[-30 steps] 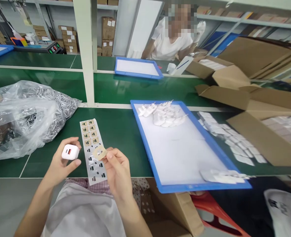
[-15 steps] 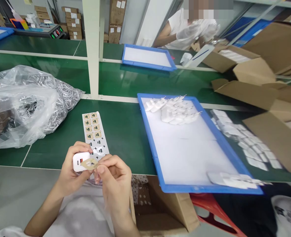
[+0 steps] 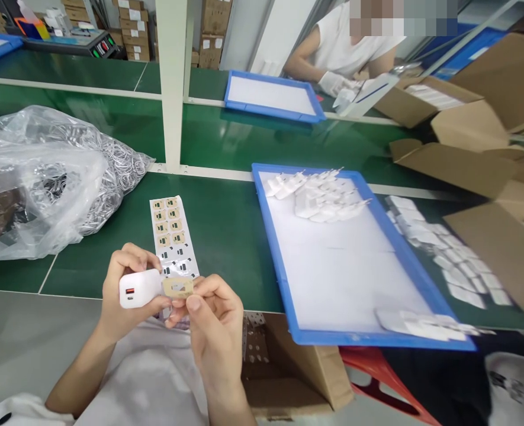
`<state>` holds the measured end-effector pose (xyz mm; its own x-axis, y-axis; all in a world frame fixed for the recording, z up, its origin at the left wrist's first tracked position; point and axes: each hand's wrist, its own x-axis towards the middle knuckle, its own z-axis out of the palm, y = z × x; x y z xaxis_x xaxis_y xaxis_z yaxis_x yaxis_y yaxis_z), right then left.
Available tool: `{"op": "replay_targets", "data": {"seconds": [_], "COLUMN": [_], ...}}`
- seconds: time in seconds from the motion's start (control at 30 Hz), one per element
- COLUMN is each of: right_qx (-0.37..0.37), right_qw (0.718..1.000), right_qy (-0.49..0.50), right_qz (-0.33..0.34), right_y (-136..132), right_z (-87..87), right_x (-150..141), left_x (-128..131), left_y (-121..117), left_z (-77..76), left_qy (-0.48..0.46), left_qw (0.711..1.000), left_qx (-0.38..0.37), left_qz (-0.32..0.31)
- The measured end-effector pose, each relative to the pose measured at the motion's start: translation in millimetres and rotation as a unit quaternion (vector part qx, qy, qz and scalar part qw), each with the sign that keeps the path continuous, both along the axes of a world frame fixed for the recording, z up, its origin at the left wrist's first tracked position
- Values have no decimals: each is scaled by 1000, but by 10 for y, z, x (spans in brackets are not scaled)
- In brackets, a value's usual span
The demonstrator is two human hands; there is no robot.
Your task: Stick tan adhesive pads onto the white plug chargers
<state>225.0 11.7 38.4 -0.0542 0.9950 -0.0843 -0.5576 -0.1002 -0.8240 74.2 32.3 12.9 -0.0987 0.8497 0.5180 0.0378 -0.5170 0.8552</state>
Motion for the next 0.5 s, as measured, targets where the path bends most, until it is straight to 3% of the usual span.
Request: {"op": "replay_targets", "data": {"seconds": [0.17, 0.37, 0.5], "right_qx": [67, 91, 98], "right_qw": [994, 985, 977], "right_qy": [-52, -93, -147], "right_qz": [-63, -112, -120], "right_y": [6, -73, -156], "right_z": [-6, -24, -17], "right_x": [-72, -127, -199], "left_x": [9, -93, -126], "left_y": [-38, -64, -70], "left_z": [-3, 78, 194], "left_qy": [54, 91, 106], "left_qw": [997, 982, 978], "left_qx": [-54, -31, -34], "left_qz": [-18, -161, -176]}}
